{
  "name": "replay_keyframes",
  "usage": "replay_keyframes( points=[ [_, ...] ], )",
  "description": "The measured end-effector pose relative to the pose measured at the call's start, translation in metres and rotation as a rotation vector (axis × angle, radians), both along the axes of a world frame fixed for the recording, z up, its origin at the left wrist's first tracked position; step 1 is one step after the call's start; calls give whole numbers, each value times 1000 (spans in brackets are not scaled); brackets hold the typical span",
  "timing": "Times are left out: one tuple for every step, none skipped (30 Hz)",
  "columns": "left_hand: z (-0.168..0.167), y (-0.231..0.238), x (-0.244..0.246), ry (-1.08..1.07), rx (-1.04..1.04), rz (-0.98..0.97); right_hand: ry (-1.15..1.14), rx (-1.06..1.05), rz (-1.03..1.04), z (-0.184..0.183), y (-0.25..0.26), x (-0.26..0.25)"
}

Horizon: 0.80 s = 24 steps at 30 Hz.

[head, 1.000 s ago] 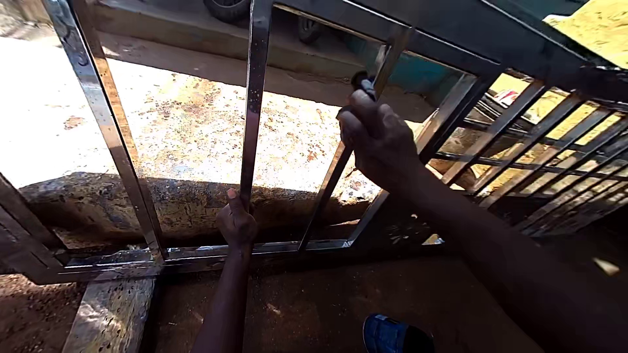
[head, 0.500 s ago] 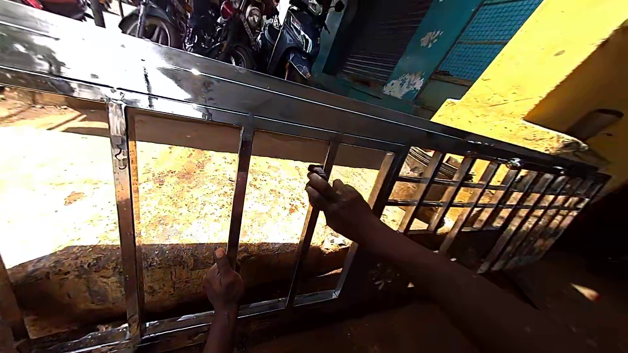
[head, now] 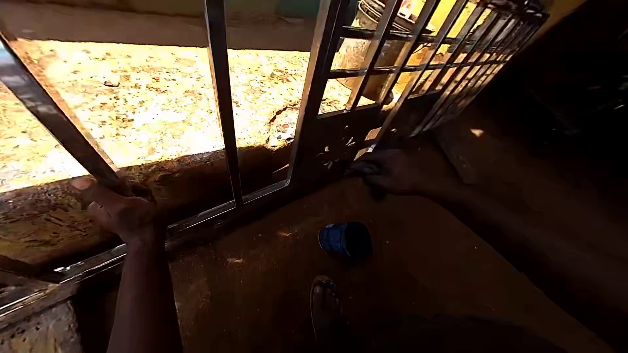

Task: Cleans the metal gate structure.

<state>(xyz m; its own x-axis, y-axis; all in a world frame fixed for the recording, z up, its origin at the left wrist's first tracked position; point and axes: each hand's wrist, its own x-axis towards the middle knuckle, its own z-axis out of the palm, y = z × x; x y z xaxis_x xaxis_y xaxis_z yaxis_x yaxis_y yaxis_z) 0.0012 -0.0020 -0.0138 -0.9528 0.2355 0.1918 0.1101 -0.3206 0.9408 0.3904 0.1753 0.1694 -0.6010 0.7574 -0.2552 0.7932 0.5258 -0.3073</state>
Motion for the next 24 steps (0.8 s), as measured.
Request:
replay_keyframes(
  points=[
    [-4,0,-3,-15,16,-24,-36,-81,-76,-20,-5,22],
    [-8,1,-8,-19,22,-41,-61,-157,-133,-43,-10,41],
    [-10,1,-12,-17,12,-37,-87,-208,-178,-71,-14,59],
    [-10,1,-12,-24,1,-30,-125,-260,-203,-98,-19,72],
    [-6,1,-12,-35,-7,-22,-156,-306,-207,-121,-23,80],
    [-4,0,-12,-45,-17,-18,-185,-355,-197,-141,-28,85],
    [-3,-1,-13,-58,-26,-13,-199,-383,-173,-160,-32,90],
    [-3,-3,-14,-71,-36,-14,-221,-416,-153,-171,-35,92],
    [-3,-3,-14,-84,-32,-17,-246,-455,-133,-179,-38,93],
    [-2,-3,-14,-83,-23,-26,-281,-486,-112,-184,-39,94],
    [-1,-3,-14,-79,-16,-32,-315,-503,-89,-188,-39,95],
    [1,-3,-12,-84,-18,-31,-351,-503,-71,-192,-39,94],
    [3,-3,-11,-91,-23,-26,-385,-481,-60,-196,-39,93],
    [4,-3,-11,-93,-28,-21,-427,-437,-49,-202,-39,90],
    [5,-3,-10,-93,-30,-18,-471,-392,-44,-209,-39,87],
    [5,-2,-10,-86,-25,-13,-505,-348,-36,-216,-40,83],
    [6,-1,-10,-88,-25,-11,-542,-338,-39,-220,-42,77],
    [6,-1,-10,-88,-29,-7,-548,-343,-38,-222,-46,71],
    [6,-1,-11,-87,-36,-4,-509,-358,-35,-220,-51,67],
    [6,-1,-10,-88,-41,3,-431,-369,-20,-220,-54,65],
    [6,0,-10,-85,-38,9,-368,-378,-15,-226,-55,68],
    [5,-1,-10,-89,-37,10,-349,-386,-34,-229,-55,69],
    [6,-2,-9,-93,-43,9,-354,-388,-52,-227,-56,67],
    [7,-2,-10,-95,-42,12,-370,-356,-62,-228,-55,67]
  ],
)
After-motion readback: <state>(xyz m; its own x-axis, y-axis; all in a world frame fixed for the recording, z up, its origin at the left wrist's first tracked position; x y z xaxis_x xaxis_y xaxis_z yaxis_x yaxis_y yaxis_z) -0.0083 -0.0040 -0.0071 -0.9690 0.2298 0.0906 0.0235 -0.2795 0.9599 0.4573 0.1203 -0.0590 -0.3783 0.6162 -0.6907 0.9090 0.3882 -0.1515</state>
